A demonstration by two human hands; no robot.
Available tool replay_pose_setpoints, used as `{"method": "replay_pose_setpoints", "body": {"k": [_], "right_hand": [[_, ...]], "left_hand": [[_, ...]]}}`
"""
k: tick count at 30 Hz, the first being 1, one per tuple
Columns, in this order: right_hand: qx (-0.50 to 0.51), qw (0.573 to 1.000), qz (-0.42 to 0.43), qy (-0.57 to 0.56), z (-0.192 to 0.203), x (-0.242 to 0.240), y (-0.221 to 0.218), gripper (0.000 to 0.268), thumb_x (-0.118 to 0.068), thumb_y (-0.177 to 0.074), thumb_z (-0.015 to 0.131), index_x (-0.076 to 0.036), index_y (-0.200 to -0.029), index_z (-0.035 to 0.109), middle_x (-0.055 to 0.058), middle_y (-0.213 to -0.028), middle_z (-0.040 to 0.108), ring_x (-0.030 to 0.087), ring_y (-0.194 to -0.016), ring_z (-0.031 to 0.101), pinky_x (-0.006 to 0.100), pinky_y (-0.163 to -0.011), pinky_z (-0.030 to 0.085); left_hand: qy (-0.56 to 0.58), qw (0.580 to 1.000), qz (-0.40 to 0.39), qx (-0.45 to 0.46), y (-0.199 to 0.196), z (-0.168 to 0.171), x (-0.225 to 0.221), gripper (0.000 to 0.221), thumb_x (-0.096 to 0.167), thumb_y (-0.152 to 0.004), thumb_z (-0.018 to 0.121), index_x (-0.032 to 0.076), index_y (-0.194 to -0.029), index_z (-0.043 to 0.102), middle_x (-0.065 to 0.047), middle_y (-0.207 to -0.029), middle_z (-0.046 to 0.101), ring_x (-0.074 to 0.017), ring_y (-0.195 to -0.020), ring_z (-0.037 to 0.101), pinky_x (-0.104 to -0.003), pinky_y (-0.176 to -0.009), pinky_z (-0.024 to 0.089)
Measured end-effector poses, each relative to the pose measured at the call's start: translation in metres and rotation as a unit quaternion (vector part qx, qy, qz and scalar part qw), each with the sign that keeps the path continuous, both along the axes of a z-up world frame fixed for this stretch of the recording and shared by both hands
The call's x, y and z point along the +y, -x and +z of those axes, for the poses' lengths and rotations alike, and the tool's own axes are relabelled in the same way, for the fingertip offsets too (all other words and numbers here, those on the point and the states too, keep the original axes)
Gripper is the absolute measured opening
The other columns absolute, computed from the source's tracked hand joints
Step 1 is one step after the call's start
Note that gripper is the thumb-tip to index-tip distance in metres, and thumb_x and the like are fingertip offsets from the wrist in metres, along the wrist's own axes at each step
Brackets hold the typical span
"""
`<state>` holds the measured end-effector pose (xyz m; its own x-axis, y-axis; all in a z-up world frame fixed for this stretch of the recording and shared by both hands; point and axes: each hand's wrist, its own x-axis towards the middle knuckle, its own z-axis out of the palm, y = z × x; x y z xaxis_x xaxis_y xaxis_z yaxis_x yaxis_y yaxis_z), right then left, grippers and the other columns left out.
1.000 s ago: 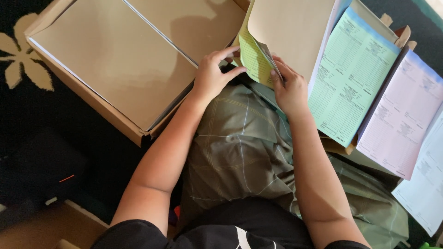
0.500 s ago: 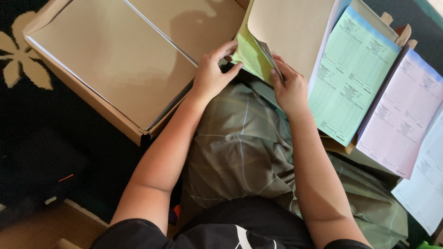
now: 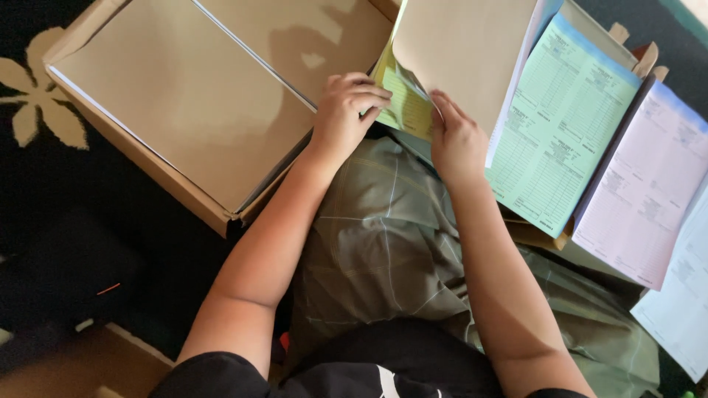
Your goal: Sorting and packing stacks of colored documents into a cardboard box while sitting on the floor.
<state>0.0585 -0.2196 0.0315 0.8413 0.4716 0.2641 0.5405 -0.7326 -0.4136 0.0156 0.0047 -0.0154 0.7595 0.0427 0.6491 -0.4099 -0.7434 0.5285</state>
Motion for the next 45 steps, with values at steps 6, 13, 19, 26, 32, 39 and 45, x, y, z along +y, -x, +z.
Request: {"method": "replay_pose_setpoints", "body": {"k": [6, 13, 19, 26, 32, 39, 45], "right_hand": [[-0.094, 0.995, 0.029, 0.035, -0.030, 0.008, -0.008, 0.033, -0.015, -0.102, 0.054, -0.012, -0.130, 0.069, 0.006, -0.138, 0.068, 0.031, -0.122, 0.067, 0.045, -0.091, 0.058], [-0.101, 0.992, 0.040, 0.060, -0.019, 0.015, 0.006, 0.055, -0.026, -0.100, 0.064, 0.002, -0.146, 0.053, 0.023, -0.149, 0.054, 0.042, -0.135, 0.055, 0.050, -0.110, 0.049], [-0.088, 0.993, -0.038, -0.069, 0.060, -0.068, 0.003, 0.027, -0.017, -0.107, 0.052, -0.032, -0.125, 0.065, -0.004, -0.103, 0.075, 0.034, -0.084, 0.074, 0.046, -0.072, 0.059], [0.020, 0.908, -0.202, -0.367, 0.103, -0.254, 0.027, 0.012, -0.019, -0.117, 0.065, -0.010, -0.111, 0.067, 0.001, -0.089, 0.065, 0.014, -0.081, 0.065, 0.031, -0.076, 0.055], [-0.019, 0.851, -0.241, -0.465, 0.095, -0.306, 0.050, 0.020, -0.023, -0.111, 0.070, -0.004, -0.119, 0.067, 0.005, -0.102, 0.069, 0.013, -0.095, 0.067, 0.034, -0.089, 0.057], [0.013, 0.868, -0.211, -0.449, 0.025, -0.322, 0.050, 0.042, -0.007, -0.096, 0.079, -0.001, -0.134, 0.061, 0.016, -0.115, 0.069, 0.025, -0.107, 0.066, 0.049, -0.097, 0.053], [-0.072, 0.841, -0.223, -0.487, 0.056, -0.307, 0.053, 0.040, -0.009, -0.096, 0.085, -0.004, -0.129, 0.062, 0.010, -0.109, 0.068, 0.017, -0.103, 0.066, 0.042, -0.097, 0.054]], "left_hand": [[0.045, 0.999, 0.016, 0.009, -0.001, 0.001, 0.002, 0.020, 0.009, -0.079, 0.084, 0.028, -0.081, 0.077, 0.018, -0.088, 0.077, -0.0097, -0.091, 0.070, -0.026, -0.085, 0.047], [0.088, 0.994, 0.037, -0.059, -0.011, 0.000, -0.004, 0.022, 0.005, -0.077, 0.087, 0.022, -0.075, 0.073, 0.011, -0.083, 0.075, -0.0117, -0.086, 0.070, -0.026, -0.083, 0.047], [0.122, 0.983, 0.113, -0.082, -0.020, 0.053, -0.030, 0.104, 0.012, -0.085, 0.103, 0.015, -0.163, 0.033, -0.011, -0.157, 0.050, -0.0357, -0.148, 0.042, -0.047, -0.127, 0.029], [0.389, 0.908, -0.117, 0.098, -0.059, 0.114, -0.099, 0.069, 0.010, -0.091, 0.085, 0.014, -0.137, 0.034, -0.011, -0.132, 0.048, -0.0235, -0.125, 0.045, -0.042, -0.110, 0.041], [0.407, 0.903, -0.135, 0.034, -0.050, 0.152, -0.199, 0.031, 0.005, -0.092, 0.074, 0.013, -0.116, 0.056, -0.001, -0.108, 0.066, -0.0094, -0.104, 0.062, -0.029, -0.093, 0.061], [0.351, 0.928, -0.125, 0.018, -0.037, 0.098, -0.243, 0.049, 0.008, -0.084, 0.080, 0.010, -0.125, 0.052, -0.010, -0.113, 0.067, -0.0225, -0.109, 0.068, -0.034, -0.092, 0.063], [0.342, 0.933, -0.113, -0.023, -0.035, 0.094, -0.240, 0.037, -0.001, -0.088, 0.067, 0.008, -0.123, 0.056, -0.007, -0.106, 0.067, -0.0175, -0.105, 0.068, -0.034, -0.088, 0.061]]}}
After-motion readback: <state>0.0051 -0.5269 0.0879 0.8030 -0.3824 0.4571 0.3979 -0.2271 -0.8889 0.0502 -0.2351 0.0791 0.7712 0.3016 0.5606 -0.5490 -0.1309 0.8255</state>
